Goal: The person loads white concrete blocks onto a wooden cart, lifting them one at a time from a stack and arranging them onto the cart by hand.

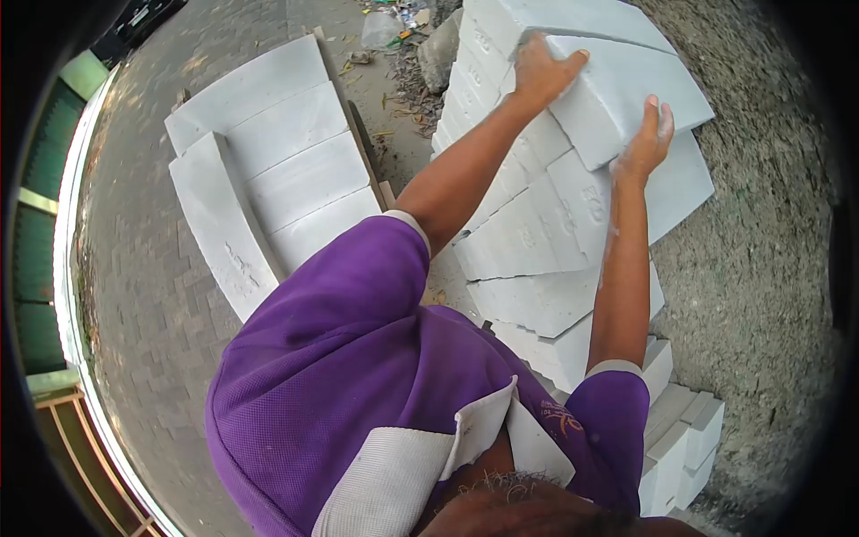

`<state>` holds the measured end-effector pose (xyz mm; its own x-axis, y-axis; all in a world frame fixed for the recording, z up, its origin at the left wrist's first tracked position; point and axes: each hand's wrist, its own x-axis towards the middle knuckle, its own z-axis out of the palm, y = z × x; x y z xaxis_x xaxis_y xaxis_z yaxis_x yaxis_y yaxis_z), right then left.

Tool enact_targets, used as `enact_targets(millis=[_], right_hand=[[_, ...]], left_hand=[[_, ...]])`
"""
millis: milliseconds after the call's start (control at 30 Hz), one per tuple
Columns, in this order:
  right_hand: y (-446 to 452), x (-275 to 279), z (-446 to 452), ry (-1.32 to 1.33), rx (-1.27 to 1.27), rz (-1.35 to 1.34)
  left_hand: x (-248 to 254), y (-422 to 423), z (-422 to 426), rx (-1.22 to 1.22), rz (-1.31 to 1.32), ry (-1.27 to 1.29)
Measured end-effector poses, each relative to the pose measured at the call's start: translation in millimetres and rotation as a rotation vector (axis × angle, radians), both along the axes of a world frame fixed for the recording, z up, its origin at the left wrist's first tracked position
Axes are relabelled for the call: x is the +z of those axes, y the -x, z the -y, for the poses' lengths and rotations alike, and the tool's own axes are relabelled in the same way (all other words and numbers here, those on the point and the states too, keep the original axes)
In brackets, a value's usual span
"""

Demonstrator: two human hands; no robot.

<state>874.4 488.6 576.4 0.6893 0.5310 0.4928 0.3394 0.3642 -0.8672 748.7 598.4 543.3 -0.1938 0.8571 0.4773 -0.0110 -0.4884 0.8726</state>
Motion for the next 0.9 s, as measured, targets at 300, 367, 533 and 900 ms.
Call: enact_targets(millis=[300,367,533,900], right_hand=[[75.0,16.5,79.6,-0.058,0.120,-0.212],[110.6,18.1,111.4,-0.082,0.182,-0.246],[114.9,-11.3,176.2,-0.120,0.188,0.333],[-186.9,92.1,-51.3,0.569,-0.199,1.142]], left_hand=[[2.6,57.1,72.4,0.005,-0.099,0.046],[2.8,96.5,108.6,-0.013,-0.082,0.002],[-13.6,142.9,166.2,-0.187,0.125,-0.121],[-29.1,133.2,194.3,-0.187,0.470,0.198]])
